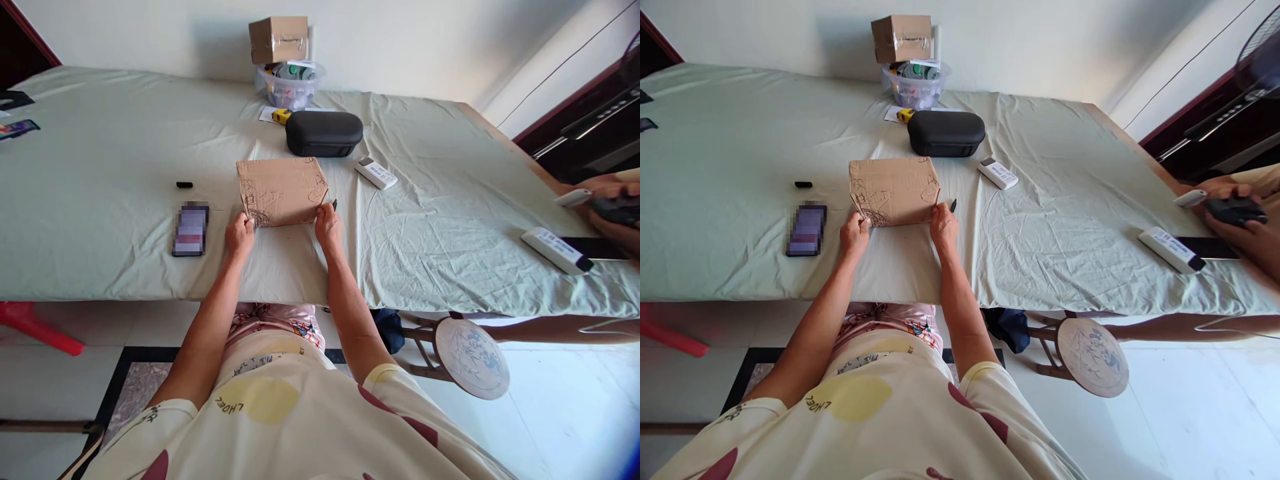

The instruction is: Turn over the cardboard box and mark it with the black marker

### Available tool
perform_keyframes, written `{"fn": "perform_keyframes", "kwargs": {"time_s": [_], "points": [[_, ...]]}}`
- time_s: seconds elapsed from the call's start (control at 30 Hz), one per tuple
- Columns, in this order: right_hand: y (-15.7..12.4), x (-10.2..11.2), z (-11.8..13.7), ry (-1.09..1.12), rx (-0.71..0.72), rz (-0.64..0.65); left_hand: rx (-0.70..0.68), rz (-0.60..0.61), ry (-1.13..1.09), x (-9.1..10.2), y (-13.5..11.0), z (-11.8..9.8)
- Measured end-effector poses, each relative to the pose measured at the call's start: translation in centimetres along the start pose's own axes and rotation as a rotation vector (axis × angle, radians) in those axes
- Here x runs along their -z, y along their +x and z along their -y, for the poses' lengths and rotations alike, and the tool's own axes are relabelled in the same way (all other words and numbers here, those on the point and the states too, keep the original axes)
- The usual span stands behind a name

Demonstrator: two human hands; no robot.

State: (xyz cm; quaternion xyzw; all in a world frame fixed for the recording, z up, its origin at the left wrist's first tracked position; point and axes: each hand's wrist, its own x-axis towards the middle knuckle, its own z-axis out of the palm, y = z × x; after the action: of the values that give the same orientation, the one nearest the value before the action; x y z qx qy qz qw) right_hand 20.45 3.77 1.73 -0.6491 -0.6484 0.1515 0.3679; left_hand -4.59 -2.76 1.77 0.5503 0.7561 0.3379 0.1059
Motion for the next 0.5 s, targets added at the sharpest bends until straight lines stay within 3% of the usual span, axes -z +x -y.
{"fn": "perform_keyframes", "kwargs": {"time_s": [0.13, 0.23, 0.37, 0.5], "points": [[0.1, 0.0, -0.4, 0.042, 0.013, -0.007, -0.03, -0.136, -0.136, 0.2, -0.2, -0.1], [0.0, 0.0, -0.4, 0.043, 0.031, -0.009, -0.162, -0.263, -0.313, 0.6, 0.5, -0.6], [0.0, -0.1, -0.5, 0.041, 0.043, -0.012, -0.347, -0.242, -0.483, 1.1, 2.6, -1.6], [0.1, -0.2, -0.7, 0.069, 0.049, -0.026, -0.384, -0.205, -0.48, 1.3, 4.2, -2.3]]}}
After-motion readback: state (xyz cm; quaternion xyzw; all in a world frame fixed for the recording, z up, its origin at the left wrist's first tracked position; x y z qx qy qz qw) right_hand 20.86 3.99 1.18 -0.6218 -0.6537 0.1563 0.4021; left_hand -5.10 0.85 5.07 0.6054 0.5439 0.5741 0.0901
